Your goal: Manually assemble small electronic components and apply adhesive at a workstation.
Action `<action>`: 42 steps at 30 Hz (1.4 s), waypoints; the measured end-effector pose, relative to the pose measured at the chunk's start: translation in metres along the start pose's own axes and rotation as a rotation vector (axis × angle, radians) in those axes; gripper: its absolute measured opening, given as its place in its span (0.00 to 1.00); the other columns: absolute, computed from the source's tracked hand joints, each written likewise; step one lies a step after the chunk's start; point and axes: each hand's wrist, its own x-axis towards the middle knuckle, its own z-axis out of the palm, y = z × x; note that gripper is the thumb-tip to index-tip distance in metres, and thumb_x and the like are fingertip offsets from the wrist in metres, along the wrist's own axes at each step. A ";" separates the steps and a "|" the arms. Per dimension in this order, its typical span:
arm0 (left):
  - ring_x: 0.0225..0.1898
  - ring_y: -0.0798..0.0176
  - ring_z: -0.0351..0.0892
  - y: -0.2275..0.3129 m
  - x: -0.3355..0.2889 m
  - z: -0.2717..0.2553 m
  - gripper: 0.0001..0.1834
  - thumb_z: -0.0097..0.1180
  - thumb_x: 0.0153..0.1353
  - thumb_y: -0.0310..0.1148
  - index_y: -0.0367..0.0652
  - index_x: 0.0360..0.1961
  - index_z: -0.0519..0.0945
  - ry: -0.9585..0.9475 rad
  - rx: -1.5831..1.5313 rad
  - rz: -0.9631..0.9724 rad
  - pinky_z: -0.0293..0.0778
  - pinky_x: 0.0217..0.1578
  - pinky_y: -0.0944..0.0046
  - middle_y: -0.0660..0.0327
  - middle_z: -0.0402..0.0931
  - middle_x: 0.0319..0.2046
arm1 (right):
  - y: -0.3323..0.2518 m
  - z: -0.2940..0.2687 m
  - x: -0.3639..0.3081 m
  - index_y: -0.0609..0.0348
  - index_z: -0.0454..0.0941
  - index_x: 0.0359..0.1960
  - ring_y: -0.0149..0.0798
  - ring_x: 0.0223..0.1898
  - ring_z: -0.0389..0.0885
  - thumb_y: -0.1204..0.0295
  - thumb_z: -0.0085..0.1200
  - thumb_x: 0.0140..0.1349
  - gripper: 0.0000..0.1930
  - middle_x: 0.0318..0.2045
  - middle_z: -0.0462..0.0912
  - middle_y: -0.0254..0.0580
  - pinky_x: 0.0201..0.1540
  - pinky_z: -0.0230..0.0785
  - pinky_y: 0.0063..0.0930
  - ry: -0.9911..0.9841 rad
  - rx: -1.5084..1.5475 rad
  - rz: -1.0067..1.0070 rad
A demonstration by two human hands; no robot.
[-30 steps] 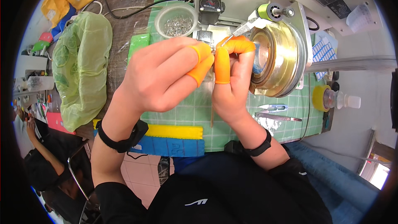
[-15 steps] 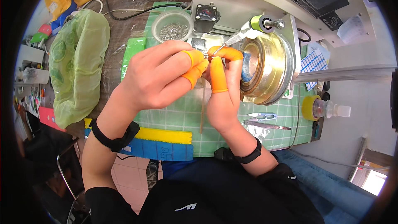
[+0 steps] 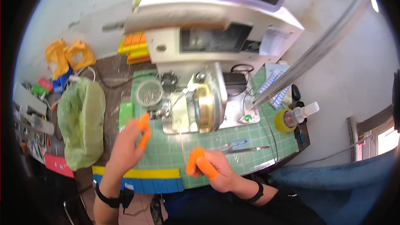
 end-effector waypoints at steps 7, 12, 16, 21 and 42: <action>0.33 0.50 0.82 -0.001 0.009 0.013 0.13 0.57 0.61 0.21 0.34 0.48 0.80 -0.296 -0.217 -0.061 0.76 0.35 0.57 0.48 0.80 0.37 | -0.003 -0.020 -0.001 0.62 0.77 0.34 0.28 0.28 0.76 0.64 0.44 0.76 0.16 0.29 0.78 0.36 0.32 0.69 0.22 0.048 0.014 0.037; 0.29 0.54 0.83 0.034 0.006 0.001 0.13 0.63 0.58 0.25 0.38 0.45 0.83 -0.219 -0.100 -0.163 0.76 0.30 0.58 0.52 0.81 0.32 | -0.047 -0.027 0.032 0.58 0.78 0.40 0.30 0.29 0.75 0.73 0.62 0.64 0.07 0.34 0.77 0.37 0.31 0.66 0.22 0.299 -0.606 -0.510; 0.24 0.60 0.82 0.068 0.006 -0.024 0.16 0.68 0.56 0.28 0.43 0.47 0.85 -0.191 0.029 0.077 0.74 0.27 0.62 0.58 0.82 0.27 | -0.079 -0.104 0.028 0.60 0.74 0.48 0.29 0.31 0.71 0.73 0.71 0.55 0.21 0.43 0.76 0.37 0.33 0.65 0.22 0.930 -0.857 -0.610; 0.23 0.65 0.80 0.139 0.040 -0.017 0.15 0.69 0.53 0.23 0.40 0.44 0.86 -0.128 -0.212 0.301 0.73 0.28 0.68 0.60 0.82 0.23 | -0.103 -0.176 0.021 0.63 0.78 0.45 0.25 0.31 0.74 0.74 0.68 0.59 0.15 0.40 0.81 0.37 0.34 0.68 0.21 1.096 -0.756 -0.496; 0.18 0.67 0.72 0.224 0.147 0.059 0.10 0.64 0.64 0.28 0.31 0.38 0.78 -0.316 -1.229 0.081 0.64 0.18 0.69 0.54 0.76 0.27 | -0.095 -0.170 -0.061 0.76 0.84 0.35 0.29 0.15 0.79 0.86 0.65 0.53 0.08 0.20 0.84 0.50 0.15 0.66 0.17 0.405 0.199 -0.230</action>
